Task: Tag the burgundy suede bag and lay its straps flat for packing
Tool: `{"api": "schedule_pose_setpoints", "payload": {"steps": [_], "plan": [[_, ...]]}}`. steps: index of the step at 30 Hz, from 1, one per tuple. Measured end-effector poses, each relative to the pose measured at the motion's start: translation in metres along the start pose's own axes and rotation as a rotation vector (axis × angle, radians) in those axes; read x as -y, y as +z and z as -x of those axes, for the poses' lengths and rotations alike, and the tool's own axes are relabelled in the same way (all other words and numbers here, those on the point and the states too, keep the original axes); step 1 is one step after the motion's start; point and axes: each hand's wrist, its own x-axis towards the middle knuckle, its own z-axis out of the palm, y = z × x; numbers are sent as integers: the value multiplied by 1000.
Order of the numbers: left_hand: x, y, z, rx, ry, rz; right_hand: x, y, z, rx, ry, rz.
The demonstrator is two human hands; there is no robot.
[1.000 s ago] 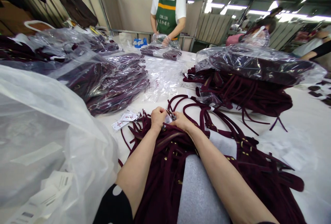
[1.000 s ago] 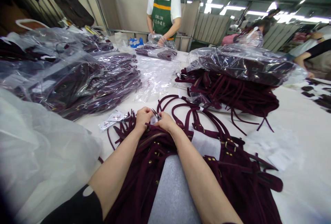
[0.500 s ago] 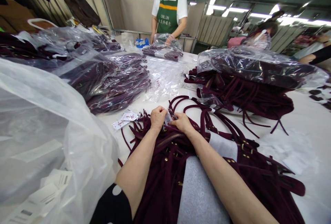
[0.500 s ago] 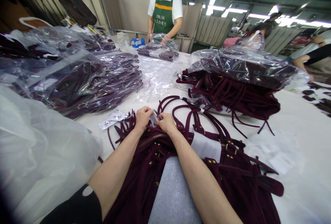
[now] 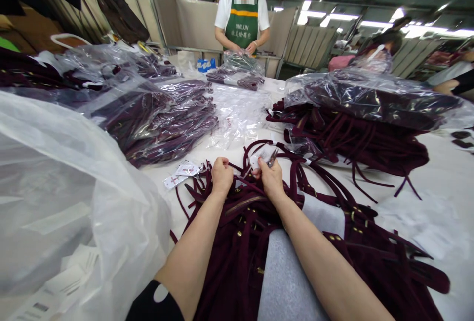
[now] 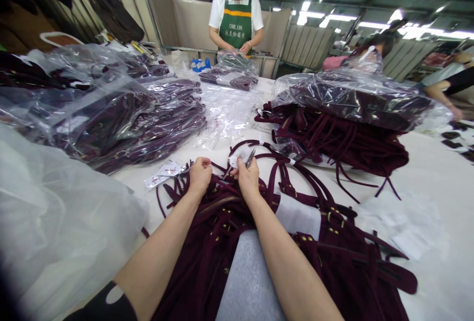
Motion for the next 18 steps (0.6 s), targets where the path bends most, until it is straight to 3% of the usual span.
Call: {"api": "schedule_pose_setpoints", "payload": {"steps": [3, 8, 11, 14, 18], "plan": [[-5, -3, 5, 27, 33, -118, 13, 1, -2, -65, 35, -281], [-9, -6, 14, 227, 161, -327, 38, -12, -10, -77, 112, -536], [-12, -7, 21, 176, 266, -337, 45, -18, -10, -101, 139, -509], [-16, -6, 27, 146, 308, -163, 45, -18, -6, -94, 154, -437], [-21, -1, 28, 340, 226, 248, 48, -15, 1, -57, 138, -385]]}}
